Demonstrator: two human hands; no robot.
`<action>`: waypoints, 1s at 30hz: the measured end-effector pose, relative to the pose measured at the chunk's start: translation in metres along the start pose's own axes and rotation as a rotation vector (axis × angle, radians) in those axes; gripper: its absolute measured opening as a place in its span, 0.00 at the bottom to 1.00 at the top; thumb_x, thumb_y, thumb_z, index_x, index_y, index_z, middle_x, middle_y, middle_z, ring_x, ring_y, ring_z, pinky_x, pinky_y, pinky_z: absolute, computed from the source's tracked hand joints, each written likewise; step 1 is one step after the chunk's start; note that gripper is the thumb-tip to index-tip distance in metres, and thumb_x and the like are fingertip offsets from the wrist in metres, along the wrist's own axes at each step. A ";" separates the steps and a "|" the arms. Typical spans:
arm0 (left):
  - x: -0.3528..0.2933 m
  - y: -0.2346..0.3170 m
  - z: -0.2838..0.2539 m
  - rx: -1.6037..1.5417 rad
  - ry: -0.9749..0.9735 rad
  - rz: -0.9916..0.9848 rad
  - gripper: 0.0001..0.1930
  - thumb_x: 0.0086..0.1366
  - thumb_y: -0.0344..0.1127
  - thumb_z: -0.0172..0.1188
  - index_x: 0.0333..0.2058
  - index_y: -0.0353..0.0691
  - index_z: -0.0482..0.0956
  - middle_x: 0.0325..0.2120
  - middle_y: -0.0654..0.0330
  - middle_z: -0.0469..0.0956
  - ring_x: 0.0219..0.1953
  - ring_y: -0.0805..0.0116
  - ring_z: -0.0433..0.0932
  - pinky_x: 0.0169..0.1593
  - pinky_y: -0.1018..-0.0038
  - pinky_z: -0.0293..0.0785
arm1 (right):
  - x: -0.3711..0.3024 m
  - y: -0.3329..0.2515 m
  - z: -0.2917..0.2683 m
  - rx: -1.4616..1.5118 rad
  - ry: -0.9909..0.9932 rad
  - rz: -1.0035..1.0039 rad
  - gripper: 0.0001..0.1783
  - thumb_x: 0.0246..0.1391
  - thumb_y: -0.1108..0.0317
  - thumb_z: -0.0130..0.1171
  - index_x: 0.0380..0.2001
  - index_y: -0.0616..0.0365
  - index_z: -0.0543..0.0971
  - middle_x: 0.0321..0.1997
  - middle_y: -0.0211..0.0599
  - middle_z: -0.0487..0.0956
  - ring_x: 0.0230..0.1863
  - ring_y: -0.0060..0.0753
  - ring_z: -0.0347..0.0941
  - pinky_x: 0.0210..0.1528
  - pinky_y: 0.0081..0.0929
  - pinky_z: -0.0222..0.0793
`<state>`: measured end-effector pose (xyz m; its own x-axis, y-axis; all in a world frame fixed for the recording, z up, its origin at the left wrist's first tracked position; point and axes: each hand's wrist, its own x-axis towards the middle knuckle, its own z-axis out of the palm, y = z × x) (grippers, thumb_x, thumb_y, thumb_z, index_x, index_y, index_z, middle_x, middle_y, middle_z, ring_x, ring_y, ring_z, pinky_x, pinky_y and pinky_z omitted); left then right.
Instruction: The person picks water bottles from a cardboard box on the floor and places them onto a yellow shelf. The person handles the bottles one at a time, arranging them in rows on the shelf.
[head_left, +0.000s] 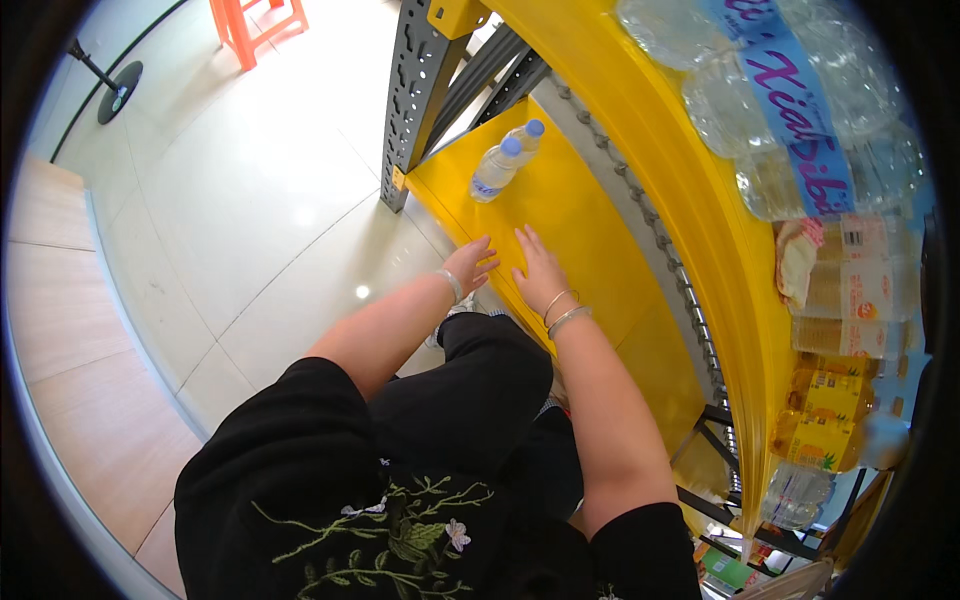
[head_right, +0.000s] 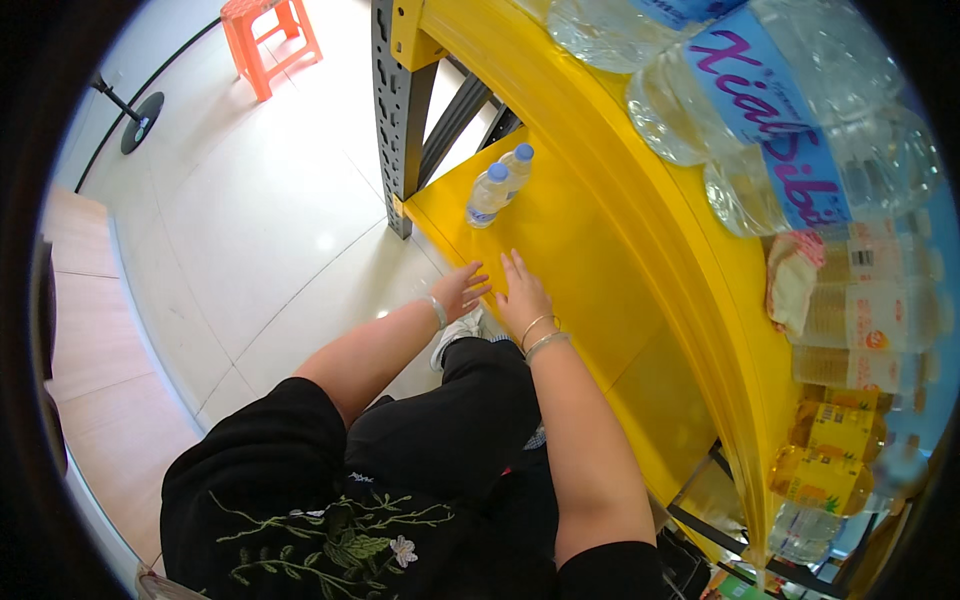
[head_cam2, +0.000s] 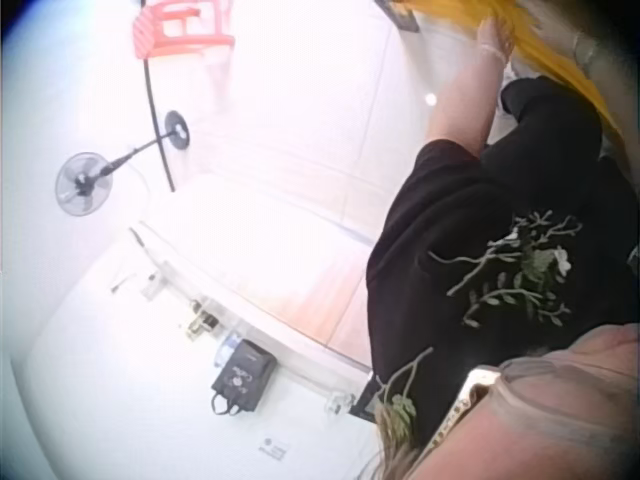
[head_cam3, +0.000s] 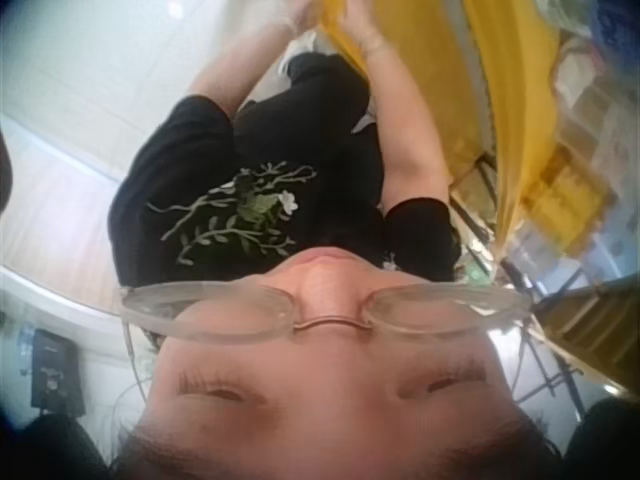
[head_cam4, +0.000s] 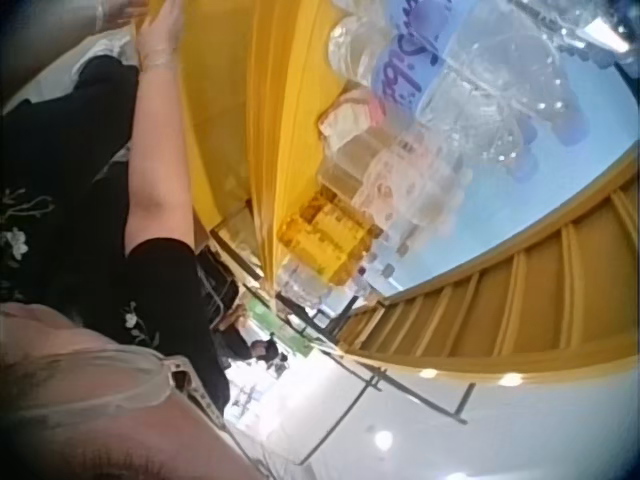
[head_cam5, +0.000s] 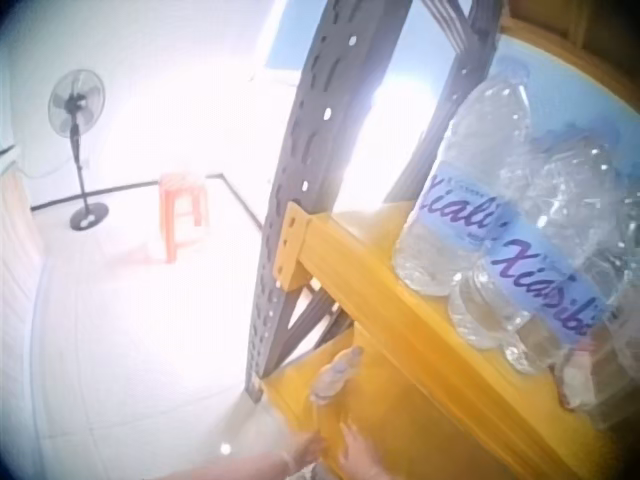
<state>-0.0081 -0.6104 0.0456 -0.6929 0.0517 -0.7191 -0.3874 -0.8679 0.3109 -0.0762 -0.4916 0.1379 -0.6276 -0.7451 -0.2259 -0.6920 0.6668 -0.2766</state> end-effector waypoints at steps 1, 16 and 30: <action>-0.008 -0.004 0.000 0.000 -0.021 -0.019 0.22 0.59 0.52 0.48 0.51 0.56 0.62 0.50 0.68 0.65 0.50 0.74 0.65 0.47 0.74 0.58 | -0.007 0.000 0.002 0.004 -0.011 0.017 0.32 0.44 0.66 0.54 0.55 0.51 0.59 0.62 0.37 0.54 0.53 0.45 0.61 0.49 0.43 0.61; -0.114 -0.033 0.030 0.402 -0.304 -0.103 0.22 0.62 0.48 0.45 0.54 0.54 0.60 0.50 0.69 0.65 0.51 0.73 0.63 0.50 0.73 0.57 | -0.135 -0.026 -0.007 0.300 -0.006 0.132 0.28 0.46 0.67 0.51 0.53 0.57 0.61 0.59 0.47 0.58 0.58 0.47 0.56 0.58 0.33 0.53; -0.177 -0.073 0.084 0.801 -0.439 -0.112 0.18 0.64 0.44 0.41 0.52 0.51 0.65 0.46 0.66 0.68 0.49 0.72 0.65 0.51 0.74 0.57 | -0.242 -0.042 -0.017 0.587 0.225 0.253 0.25 0.49 0.67 0.50 0.53 0.57 0.62 0.58 0.43 0.60 0.58 0.44 0.56 0.57 0.30 0.55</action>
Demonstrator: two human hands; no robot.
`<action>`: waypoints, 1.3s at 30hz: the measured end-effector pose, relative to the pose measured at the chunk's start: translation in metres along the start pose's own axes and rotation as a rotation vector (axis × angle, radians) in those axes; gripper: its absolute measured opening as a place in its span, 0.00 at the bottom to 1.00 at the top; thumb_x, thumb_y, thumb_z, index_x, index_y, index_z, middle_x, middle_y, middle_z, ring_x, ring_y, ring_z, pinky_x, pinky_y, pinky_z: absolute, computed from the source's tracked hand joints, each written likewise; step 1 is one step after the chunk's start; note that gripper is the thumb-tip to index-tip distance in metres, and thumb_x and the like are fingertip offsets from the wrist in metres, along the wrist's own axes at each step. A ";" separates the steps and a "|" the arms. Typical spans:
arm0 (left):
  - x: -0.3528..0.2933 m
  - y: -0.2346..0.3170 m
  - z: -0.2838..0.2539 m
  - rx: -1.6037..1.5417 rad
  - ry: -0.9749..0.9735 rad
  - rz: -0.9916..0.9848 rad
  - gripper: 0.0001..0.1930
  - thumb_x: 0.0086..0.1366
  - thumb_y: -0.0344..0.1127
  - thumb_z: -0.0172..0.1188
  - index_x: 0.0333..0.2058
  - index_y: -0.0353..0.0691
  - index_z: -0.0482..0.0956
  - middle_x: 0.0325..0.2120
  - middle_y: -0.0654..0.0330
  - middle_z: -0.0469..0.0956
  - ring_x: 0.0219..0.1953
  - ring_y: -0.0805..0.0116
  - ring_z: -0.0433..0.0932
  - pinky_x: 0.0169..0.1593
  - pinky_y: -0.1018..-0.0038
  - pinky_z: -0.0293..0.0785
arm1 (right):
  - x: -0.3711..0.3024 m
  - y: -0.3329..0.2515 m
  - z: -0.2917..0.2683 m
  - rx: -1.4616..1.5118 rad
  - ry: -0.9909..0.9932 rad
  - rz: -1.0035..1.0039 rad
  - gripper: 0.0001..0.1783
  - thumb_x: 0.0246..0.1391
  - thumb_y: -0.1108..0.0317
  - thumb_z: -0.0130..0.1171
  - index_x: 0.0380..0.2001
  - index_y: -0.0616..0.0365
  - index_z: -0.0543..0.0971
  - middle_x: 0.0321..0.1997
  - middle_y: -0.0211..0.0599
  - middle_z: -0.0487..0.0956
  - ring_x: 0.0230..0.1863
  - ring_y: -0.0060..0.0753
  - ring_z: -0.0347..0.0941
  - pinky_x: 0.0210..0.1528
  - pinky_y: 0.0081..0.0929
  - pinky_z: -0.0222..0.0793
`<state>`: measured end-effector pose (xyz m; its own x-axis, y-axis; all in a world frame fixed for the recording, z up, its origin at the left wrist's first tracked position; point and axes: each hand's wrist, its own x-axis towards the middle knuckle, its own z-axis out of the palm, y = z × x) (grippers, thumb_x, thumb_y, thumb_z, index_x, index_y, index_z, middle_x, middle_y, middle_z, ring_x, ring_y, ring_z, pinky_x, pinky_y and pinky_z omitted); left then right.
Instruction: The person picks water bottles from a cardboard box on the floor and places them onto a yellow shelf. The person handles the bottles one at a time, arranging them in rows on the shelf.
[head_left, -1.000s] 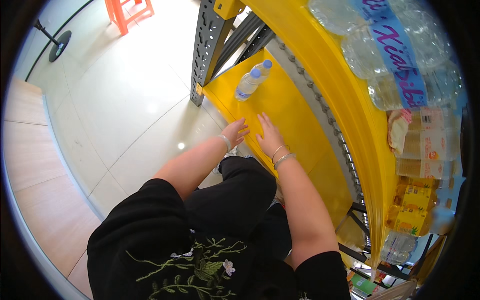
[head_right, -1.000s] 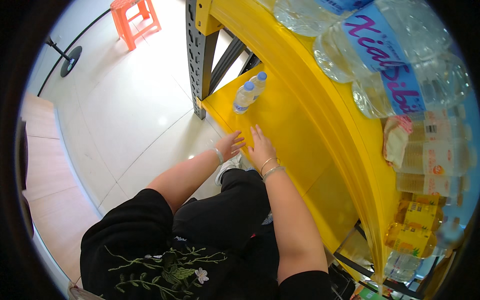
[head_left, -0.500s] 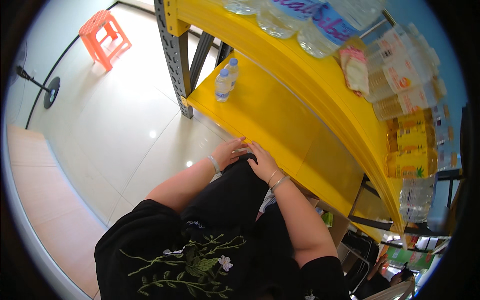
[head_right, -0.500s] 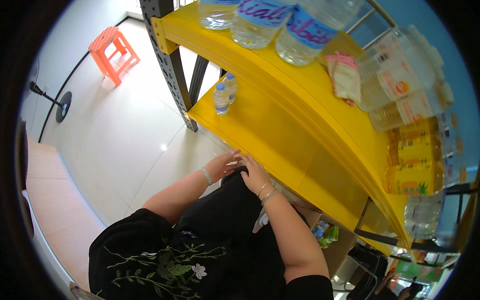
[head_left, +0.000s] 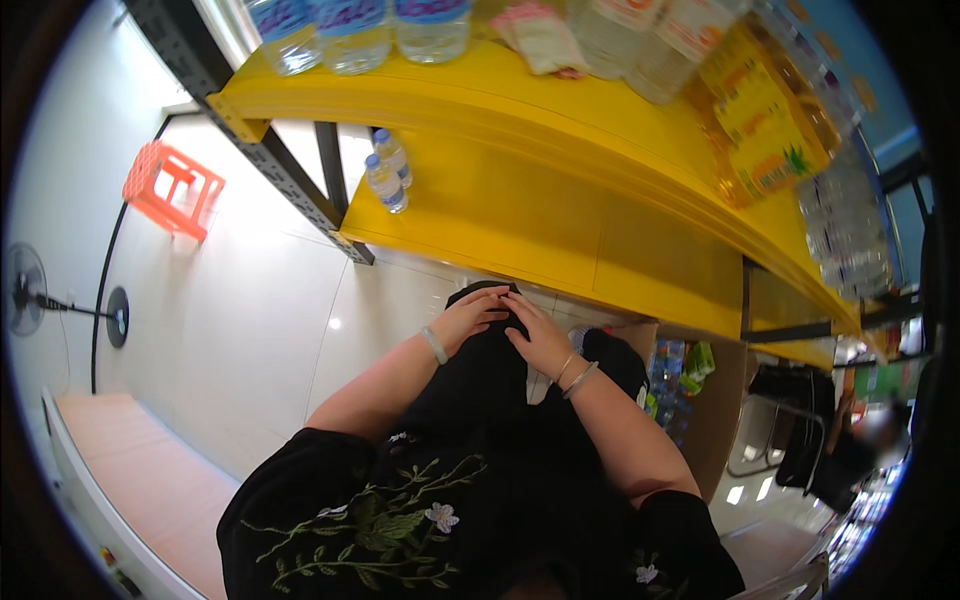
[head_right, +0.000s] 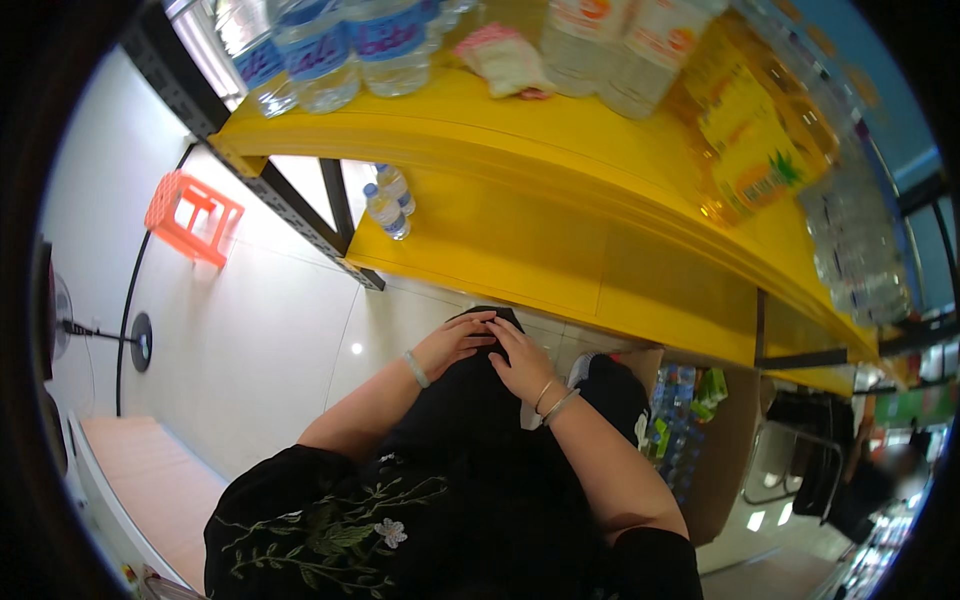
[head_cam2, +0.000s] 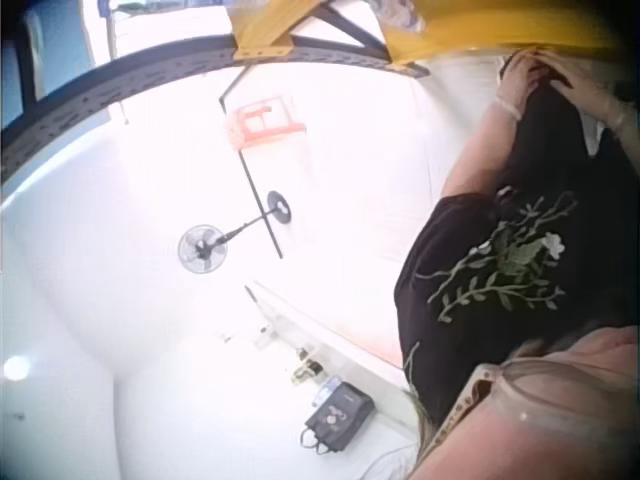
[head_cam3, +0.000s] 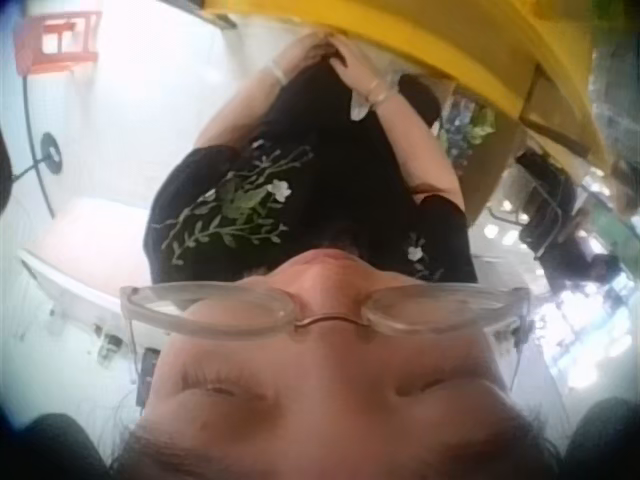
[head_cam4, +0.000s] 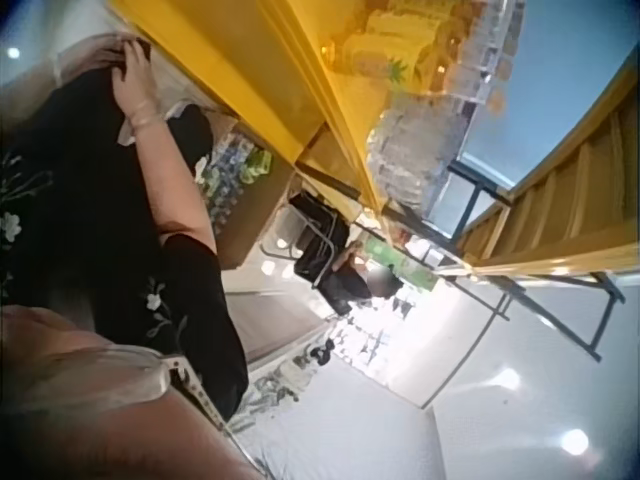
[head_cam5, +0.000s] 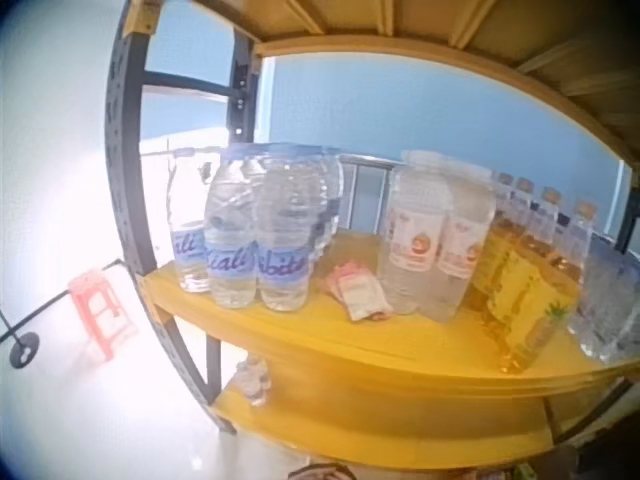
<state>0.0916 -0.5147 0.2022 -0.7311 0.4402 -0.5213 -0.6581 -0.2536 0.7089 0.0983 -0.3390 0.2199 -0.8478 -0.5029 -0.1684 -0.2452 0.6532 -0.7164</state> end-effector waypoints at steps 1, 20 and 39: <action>-0.001 0.000 0.006 0.029 -0.012 -0.011 0.18 0.64 0.45 0.41 0.52 0.51 0.65 0.45 0.66 0.68 0.49 0.72 0.64 0.52 0.73 0.56 | -0.007 0.001 -0.003 0.005 0.015 0.013 0.25 0.49 0.67 0.50 0.53 0.56 0.63 0.58 0.42 0.60 0.58 0.44 0.57 0.57 0.30 0.55; 0.009 -0.025 0.134 0.481 -0.309 -0.229 0.21 0.63 0.47 0.41 0.53 0.49 0.63 0.49 0.65 0.66 0.52 0.71 0.63 0.54 0.70 0.52 | -0.167 0.057 -0.028 0.275 0.355 0.268 0.23 0.50 0.65 0.49 0.51 0.58 0.65 0.54 0.43 0.65 0.55 0.42 0.61 0.55 0.29 0.57; 0.040 -0.066 0.234 0.762 -0.455 -0.351 0.18 0.63 0.44 0.40 0.51 0.49 0.65 0.46 0.66 0.69 0.49 0.75 0.66 0.50 0.75 0.55 | -0.297 0.110 -0.007 0.292 0.742 0.489 0.18 0.48 0.69 0.51 0.45 0.57 0.70 0.48 0.44 0.70 0.49 0.43 0.66 0.51 0.30 0.62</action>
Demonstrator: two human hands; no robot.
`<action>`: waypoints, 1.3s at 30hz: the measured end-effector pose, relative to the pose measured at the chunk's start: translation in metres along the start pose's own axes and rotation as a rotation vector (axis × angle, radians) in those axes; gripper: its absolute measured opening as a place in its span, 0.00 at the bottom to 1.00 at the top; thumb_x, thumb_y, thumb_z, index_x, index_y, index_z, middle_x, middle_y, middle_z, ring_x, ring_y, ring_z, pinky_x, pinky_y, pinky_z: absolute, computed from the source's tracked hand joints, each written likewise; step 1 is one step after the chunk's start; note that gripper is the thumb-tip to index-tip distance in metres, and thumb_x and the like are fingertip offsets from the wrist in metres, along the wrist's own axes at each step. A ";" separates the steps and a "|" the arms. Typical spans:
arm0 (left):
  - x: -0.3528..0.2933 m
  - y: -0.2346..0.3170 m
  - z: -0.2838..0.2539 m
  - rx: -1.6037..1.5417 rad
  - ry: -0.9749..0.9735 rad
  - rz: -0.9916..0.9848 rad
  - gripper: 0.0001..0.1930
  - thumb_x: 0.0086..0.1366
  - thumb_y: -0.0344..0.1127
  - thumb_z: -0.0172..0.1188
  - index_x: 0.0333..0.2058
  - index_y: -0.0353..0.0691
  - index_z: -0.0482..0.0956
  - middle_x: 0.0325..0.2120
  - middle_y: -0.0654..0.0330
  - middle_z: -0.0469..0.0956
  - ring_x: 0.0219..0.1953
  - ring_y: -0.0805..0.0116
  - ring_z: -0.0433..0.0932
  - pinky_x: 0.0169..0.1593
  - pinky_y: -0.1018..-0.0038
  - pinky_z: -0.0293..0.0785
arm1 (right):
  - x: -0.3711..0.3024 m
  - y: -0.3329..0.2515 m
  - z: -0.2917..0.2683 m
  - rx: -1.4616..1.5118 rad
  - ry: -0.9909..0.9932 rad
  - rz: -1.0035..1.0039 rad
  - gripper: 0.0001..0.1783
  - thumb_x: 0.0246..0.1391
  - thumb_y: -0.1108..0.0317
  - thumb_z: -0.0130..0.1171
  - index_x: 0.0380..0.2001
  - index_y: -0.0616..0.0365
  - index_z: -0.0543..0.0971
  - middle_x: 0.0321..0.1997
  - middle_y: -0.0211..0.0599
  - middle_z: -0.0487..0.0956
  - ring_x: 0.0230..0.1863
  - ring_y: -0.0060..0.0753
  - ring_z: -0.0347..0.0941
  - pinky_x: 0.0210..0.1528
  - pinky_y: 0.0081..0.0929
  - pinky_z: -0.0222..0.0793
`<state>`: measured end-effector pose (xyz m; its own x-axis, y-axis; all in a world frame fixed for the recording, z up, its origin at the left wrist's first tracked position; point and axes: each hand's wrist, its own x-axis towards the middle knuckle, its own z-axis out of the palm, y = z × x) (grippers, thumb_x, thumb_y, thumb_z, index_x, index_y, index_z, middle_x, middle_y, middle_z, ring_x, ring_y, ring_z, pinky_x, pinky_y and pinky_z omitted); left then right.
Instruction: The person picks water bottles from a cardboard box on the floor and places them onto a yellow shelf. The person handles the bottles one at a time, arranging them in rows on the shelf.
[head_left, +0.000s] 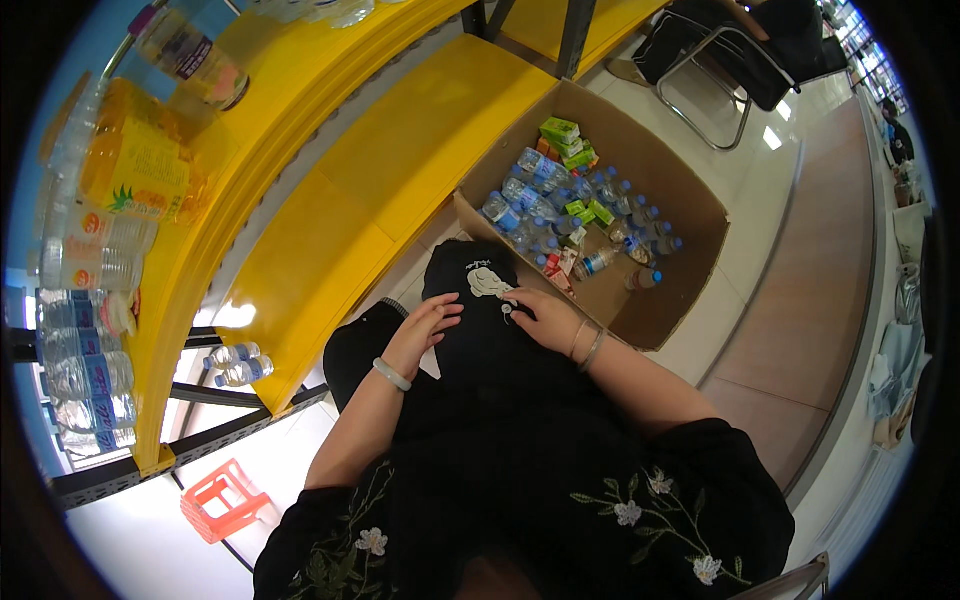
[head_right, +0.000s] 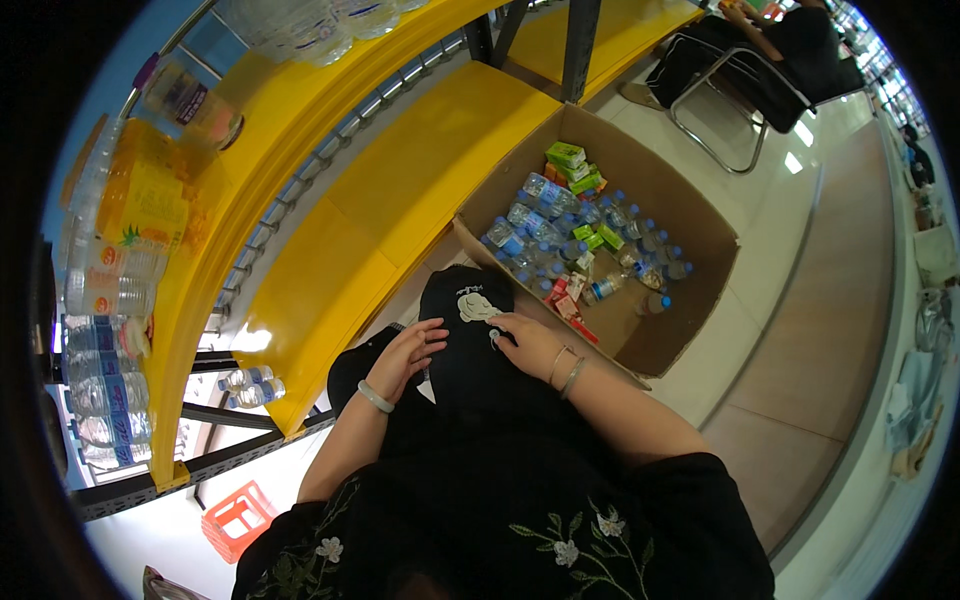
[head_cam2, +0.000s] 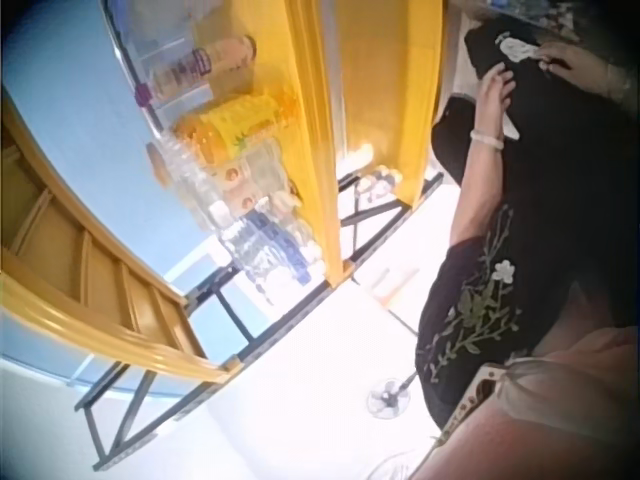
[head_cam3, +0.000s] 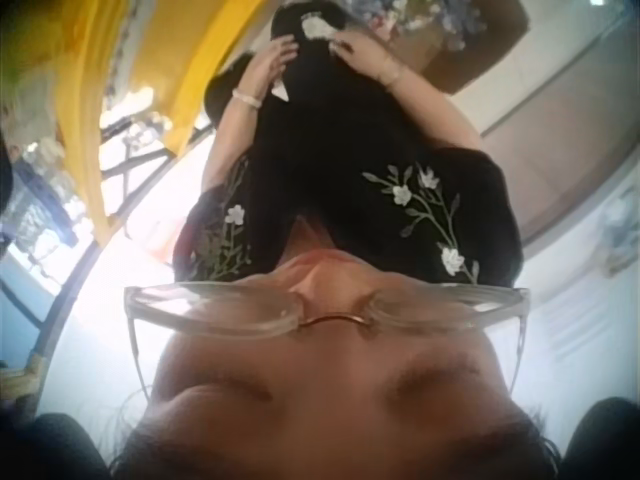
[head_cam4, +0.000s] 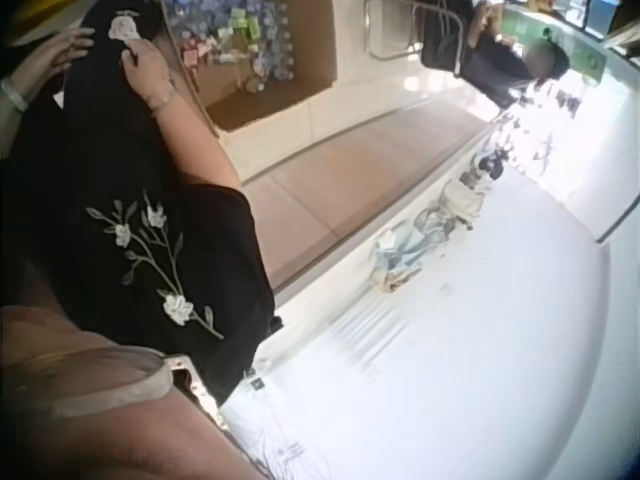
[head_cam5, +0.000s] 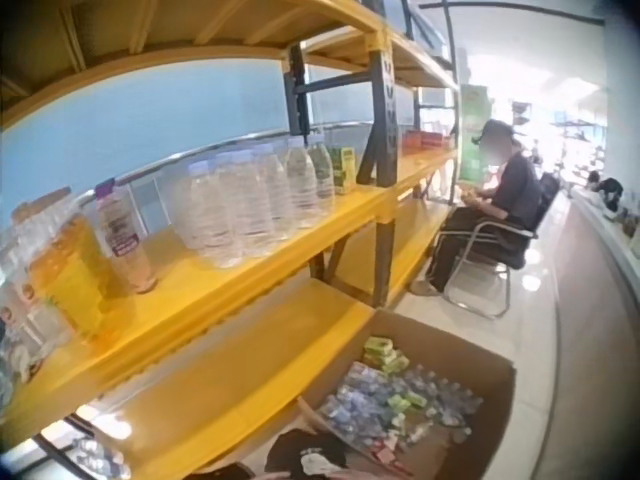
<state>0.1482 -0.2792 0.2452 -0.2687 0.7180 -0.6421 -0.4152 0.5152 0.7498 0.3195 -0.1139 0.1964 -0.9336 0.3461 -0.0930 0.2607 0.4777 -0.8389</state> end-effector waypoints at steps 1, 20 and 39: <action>0.002 0.001 0.002 0.011 0.000 -0.007 0.18 0.63 0.43 0.40 0.51 0.50 0.66 0.46 0.67 0.69 0.48 0.76 0.66 0.50 0.75 0.54 | -0.001 0.002 -0.002 0.000 0.018 0.001 0.18 0.48 0.69 0.51 0.45 0.57 0.70 0.47 0.44 0.70 0.48 0.43 0.66 0.50 0.30 0.62; 0.026 0.022 0.019 0.088 0.055 -0.046 0.19 0.62 0.45 0.41 0.51 0.49 0.64 0.47 0.64 0.68 0.50 0.73 0.65 0.50 0.74 0.54 | -0.009 0.062 -0.015 0.002 0.056 0.104 0.15 0.48 0.66 0.50 0.41 0.59 0.72 0.39 0.48 0.73 0.40 0.48 0.69 0.44 0.34 0.65; 0.117 0.030 0.034 0.196 -0.016 -0.043 0.16 0.63 0.41 0.42 0.49 0.47 0.66 0.44 0.66 0.70 0.46 0.76 0.67 0.49 0.79 0.58 | 0.007 0.124 -0.005 0.034 -0.034 0.276 0.17 0.47 0.65 0.48 0.41 0.57 0.73 0.36 0.51 0.74 0.39 0.50 0.70 0.43 0.37 0.65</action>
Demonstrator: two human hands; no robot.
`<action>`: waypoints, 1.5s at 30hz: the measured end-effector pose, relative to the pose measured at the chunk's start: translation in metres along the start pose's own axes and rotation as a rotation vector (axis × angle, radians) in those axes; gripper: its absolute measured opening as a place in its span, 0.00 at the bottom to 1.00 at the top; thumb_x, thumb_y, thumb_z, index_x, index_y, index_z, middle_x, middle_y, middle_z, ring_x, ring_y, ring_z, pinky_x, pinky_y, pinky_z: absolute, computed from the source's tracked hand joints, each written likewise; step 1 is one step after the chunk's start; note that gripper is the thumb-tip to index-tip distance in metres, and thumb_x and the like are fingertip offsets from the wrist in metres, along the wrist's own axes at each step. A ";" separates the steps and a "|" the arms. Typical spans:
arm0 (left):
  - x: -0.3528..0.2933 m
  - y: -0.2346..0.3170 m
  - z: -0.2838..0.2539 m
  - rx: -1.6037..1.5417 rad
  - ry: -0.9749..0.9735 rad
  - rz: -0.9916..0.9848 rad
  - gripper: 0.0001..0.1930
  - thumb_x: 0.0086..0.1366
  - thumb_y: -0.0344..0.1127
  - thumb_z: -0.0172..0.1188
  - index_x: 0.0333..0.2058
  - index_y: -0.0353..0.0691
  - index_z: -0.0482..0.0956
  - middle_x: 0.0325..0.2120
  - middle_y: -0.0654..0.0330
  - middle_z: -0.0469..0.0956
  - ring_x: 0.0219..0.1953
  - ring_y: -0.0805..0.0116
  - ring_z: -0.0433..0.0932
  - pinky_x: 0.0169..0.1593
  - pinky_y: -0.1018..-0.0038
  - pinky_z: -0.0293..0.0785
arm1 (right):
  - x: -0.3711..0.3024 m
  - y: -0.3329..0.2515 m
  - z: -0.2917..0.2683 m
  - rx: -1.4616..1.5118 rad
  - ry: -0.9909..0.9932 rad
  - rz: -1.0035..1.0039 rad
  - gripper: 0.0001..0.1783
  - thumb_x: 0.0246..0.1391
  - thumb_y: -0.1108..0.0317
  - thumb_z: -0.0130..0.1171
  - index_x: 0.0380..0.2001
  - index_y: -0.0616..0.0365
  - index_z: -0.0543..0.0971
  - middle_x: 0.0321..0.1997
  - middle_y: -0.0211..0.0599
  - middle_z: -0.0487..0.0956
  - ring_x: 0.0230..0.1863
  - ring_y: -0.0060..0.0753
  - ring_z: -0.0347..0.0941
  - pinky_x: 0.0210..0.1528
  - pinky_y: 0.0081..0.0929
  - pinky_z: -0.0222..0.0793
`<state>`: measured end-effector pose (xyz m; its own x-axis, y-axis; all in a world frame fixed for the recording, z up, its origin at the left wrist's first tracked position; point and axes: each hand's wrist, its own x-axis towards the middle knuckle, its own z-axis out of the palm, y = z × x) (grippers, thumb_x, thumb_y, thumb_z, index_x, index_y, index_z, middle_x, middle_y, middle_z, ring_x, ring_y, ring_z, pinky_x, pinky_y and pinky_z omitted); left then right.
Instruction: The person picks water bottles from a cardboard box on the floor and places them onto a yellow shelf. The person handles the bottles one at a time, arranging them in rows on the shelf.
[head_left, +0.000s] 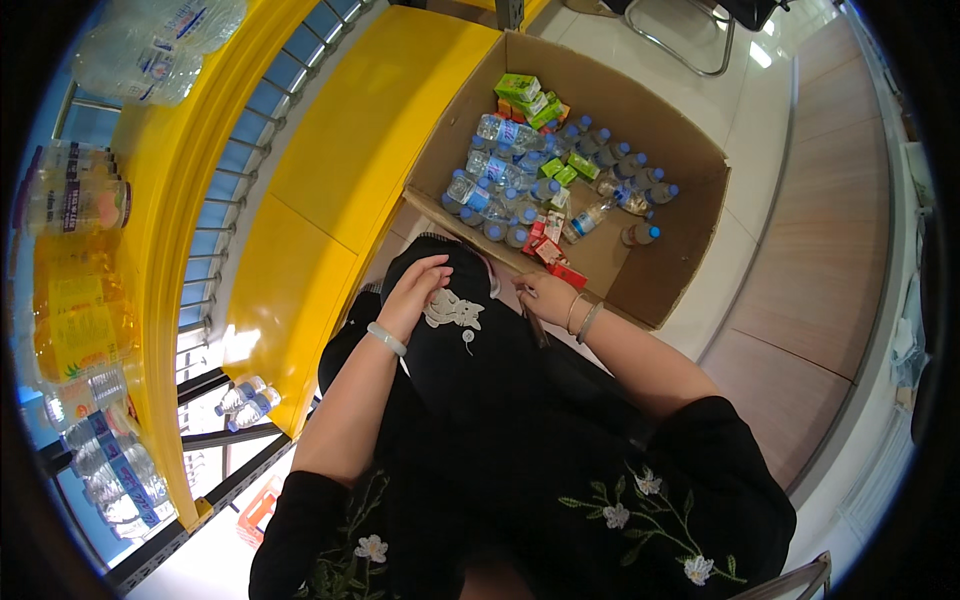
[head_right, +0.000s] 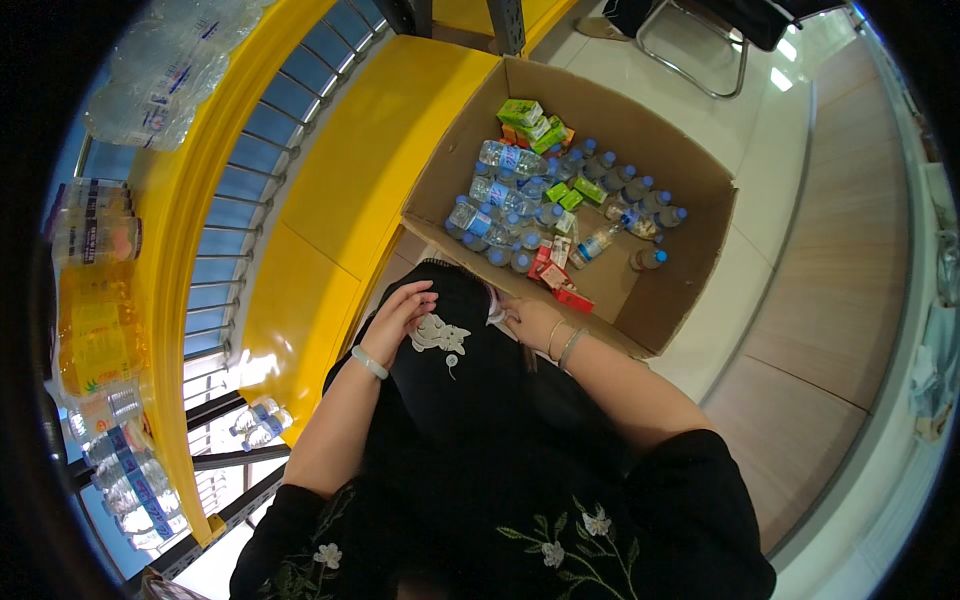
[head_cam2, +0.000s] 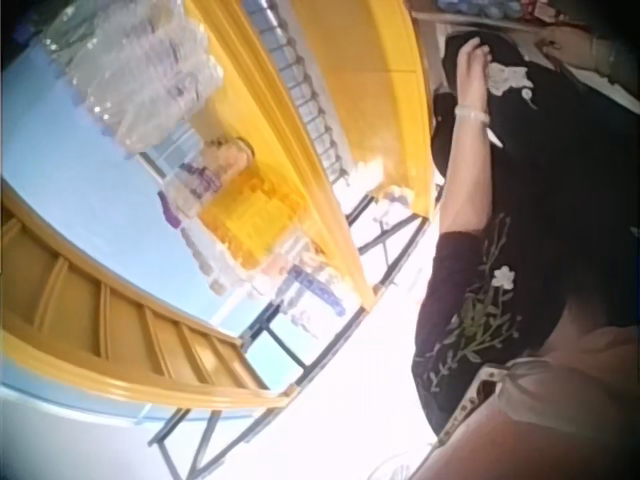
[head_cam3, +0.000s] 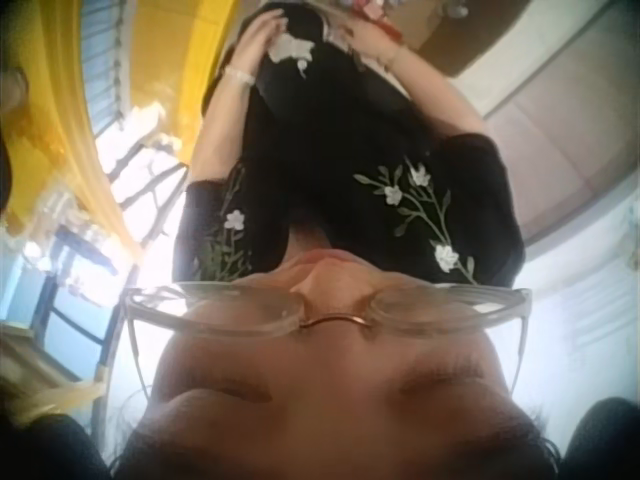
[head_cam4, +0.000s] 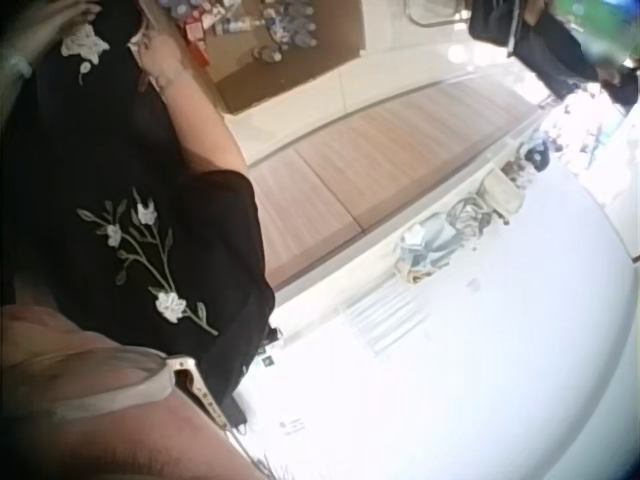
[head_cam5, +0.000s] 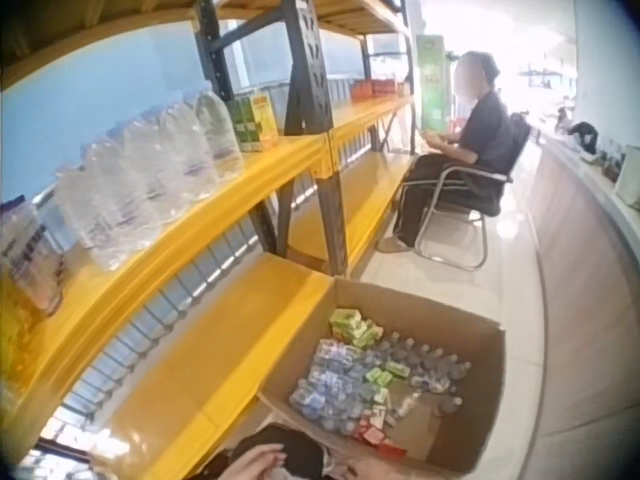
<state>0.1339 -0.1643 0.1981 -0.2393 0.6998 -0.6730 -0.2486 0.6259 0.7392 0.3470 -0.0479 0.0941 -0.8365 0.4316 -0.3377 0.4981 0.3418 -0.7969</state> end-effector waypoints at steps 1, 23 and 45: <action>0.007 -0.001 0.000 0.006 0.005 0.003 0.16 0.63 0.41 0.42 0.49 0.47 0.66 0.43 0.65 0.70 0.46 0.76 0.67 0.49 0.79 0.58 | 0.003 0.004 0.002 -0.003 0.006 -0.004 0.17 0.47 0.65 0.48 0.41 0.57 0.74 0.36 0.51 0.74 0.38 0.50 0.70 0.43 0.37 0.65; 0.163 -0.021 -0.026 0.318 0.069 0.192 0.16 0.60 0.34 0.48 0.47 0.40 0.67 0.39 0.61 0.71 0.42 0.73 0.69 0.47 0.80 0.62 | 0.094 0.078 0.027 0.249 0.156 0.286 0.14 0.48 0.62 0.48 0.33 0.61 0.75 0.32 0.47 0.77 0.35 0.43 0.73 0.37 0.32 0.67; 0.270 -0.046 -0.034 0.828 0.131 0.168 0.19 0.54 0.37 0.52 0.46 0.39 0.66 0.37 0.51 0.69 0.39 0.59 0.70 0.45 0.70 0.67 | 0.192 0.180 0.094 0.237 0.230 0.523 0.14 0.47 0.59 0.51 0.32 0.59 0.76 0.31 0.48 0.76 0.35 0.45 0.73 0.38 0.32 0.67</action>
<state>0.0484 -0.0159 -0.0189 -0.3305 0.7924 -0.5128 0.5535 0.6028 0.5747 0.2544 0.0180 -0.1607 -0.4112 0.6701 -0.6179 0.7424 -0.1471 -0.6536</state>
